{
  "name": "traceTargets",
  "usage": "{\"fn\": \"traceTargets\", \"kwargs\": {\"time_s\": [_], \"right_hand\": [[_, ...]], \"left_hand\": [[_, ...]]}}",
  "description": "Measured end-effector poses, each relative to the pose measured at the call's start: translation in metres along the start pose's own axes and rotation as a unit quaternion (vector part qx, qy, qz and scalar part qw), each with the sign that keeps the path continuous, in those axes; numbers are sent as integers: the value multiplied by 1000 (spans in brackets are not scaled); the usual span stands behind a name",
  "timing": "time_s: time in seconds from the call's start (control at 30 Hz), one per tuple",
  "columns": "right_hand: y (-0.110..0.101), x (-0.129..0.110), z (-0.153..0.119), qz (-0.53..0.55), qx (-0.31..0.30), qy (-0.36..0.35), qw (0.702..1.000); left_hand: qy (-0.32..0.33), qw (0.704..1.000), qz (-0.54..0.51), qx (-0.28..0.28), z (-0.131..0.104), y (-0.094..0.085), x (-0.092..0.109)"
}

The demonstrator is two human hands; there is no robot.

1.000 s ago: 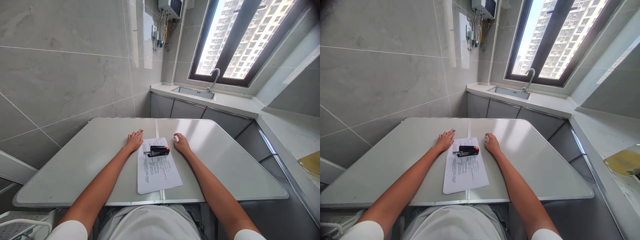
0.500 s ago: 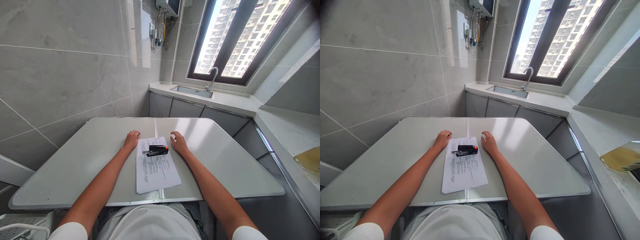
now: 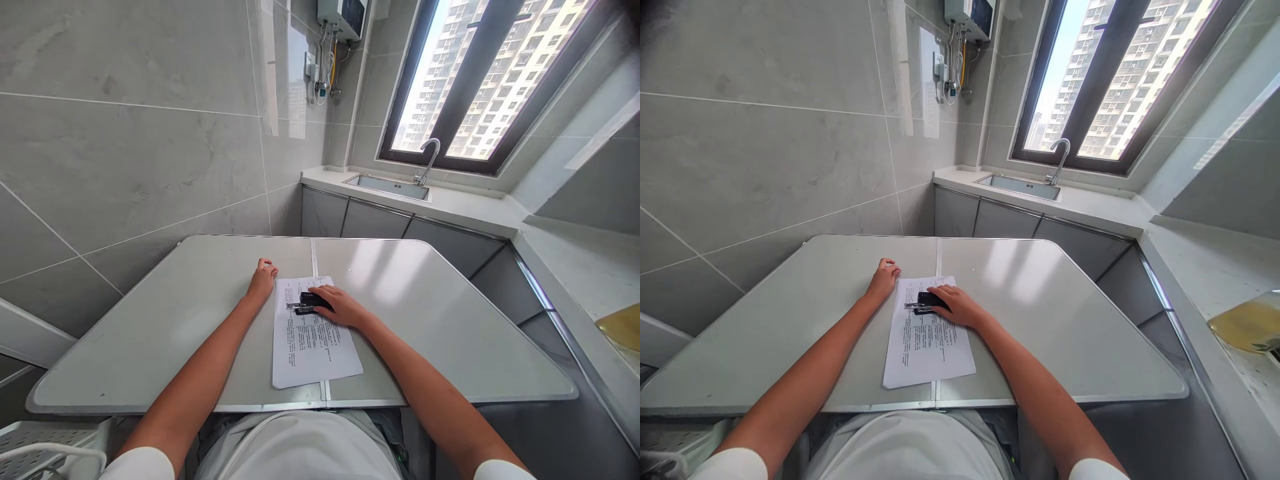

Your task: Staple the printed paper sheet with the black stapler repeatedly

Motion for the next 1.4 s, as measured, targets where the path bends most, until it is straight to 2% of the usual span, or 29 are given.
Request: {"fn": "traceTargets", "kwargs": {"time_s": [0.13,0.23,0.47,0.57,0.7,0.93,1.2,1.4], "right_hand": [[-1,3,-2,-6,6,2,1000],[0,1,-1,-3,7,6,1000],[3,6,-2,-11,34,27,999],[-2,12,-4,-9,65,34,997],[-20,26,-7,14,129,74,989],[-34,39,-12,-8,157,105,982],[-24,34,-10,-40,124,87,988],[-26,34,-10,-54,130,89,986]], "left_hand": [[-16,998,-63,26,0,-14,5],[-5,994,-104,30,-2,-21,18],[42,979,-181,-88,-17,-2,58],[70,976,-185,-92,-20,0,72],[79,974,-201,-75,-21,-3,83],[87,971,-199,-98,-24,4,84],[112,955,-247,-124,-26,7,89],[83,961,-224,-138,-29,7,87]]}}
Point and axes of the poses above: each hand's wrist, its own z-axis towards the middle knuckle, its own y-axis out of the palm, x = y × z, the point moved 9 cm from there along z, towards the middle knuckle, and after that the axes turned 7 degrees about x, right-handed, at the moved point
